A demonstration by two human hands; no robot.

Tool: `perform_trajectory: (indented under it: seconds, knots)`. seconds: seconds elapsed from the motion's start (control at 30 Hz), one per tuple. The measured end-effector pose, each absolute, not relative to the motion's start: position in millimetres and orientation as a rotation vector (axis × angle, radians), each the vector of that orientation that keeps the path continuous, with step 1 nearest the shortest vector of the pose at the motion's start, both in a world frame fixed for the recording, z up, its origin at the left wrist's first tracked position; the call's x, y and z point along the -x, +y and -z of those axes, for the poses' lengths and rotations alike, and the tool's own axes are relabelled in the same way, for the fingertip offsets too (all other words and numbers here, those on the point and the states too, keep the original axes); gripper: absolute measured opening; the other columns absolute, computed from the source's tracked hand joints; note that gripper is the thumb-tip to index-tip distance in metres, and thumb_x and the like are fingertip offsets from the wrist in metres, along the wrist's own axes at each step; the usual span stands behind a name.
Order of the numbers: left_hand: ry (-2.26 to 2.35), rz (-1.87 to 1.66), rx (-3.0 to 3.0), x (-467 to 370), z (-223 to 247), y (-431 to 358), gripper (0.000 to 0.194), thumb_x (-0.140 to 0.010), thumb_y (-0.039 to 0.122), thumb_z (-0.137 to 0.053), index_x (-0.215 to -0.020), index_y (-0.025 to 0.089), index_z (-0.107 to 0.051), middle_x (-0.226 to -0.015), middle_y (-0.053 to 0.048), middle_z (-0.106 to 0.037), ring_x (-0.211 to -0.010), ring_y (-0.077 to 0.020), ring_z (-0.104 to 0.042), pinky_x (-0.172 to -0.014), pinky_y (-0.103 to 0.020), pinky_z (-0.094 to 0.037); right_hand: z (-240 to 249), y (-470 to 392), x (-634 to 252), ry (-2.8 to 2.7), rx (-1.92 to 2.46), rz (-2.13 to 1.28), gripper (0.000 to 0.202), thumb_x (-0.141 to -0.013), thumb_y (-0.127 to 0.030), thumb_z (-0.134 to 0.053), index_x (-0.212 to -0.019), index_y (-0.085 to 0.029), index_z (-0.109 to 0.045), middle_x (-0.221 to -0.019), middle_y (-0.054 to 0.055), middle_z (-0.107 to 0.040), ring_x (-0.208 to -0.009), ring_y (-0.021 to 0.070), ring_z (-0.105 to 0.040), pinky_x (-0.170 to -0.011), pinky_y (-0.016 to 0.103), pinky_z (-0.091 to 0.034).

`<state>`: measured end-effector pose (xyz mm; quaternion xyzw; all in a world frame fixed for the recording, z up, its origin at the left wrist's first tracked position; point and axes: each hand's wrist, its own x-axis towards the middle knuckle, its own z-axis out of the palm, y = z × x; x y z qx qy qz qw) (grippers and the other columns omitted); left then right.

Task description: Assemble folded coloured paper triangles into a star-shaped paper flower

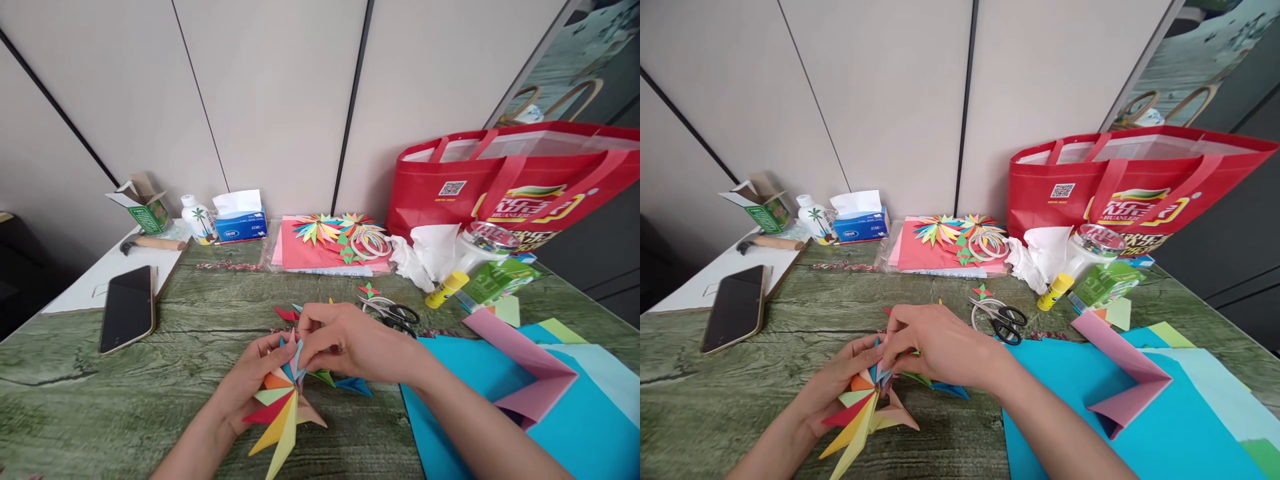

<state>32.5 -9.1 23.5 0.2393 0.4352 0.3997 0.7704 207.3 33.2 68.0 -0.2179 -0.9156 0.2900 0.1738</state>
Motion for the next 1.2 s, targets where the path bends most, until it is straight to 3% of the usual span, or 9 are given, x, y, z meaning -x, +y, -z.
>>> perform_trajectory:
  seconds: [1.2]
  knots:
    - [0.967, -0.847, -0.512, -33.8, -22.4, -11.0, 0.024, -0.056, 0.026, -0.077, -0.072, 0.013, -0.065, -0.053, -0.001, -0.061, -0.042, -0.0079, -0.052, -0.046, -0.018, -0.039, -67.2, 35.6, -208.8, -2.607, 0.611, -0.822, 0.011, -0.077, -0.022, -0.061, -0.084, -0.022, -0.070, -0.090, 0.001, -0.055, -0.073, 0.0087, -0.051, -0.065, 0.021, -0.039]
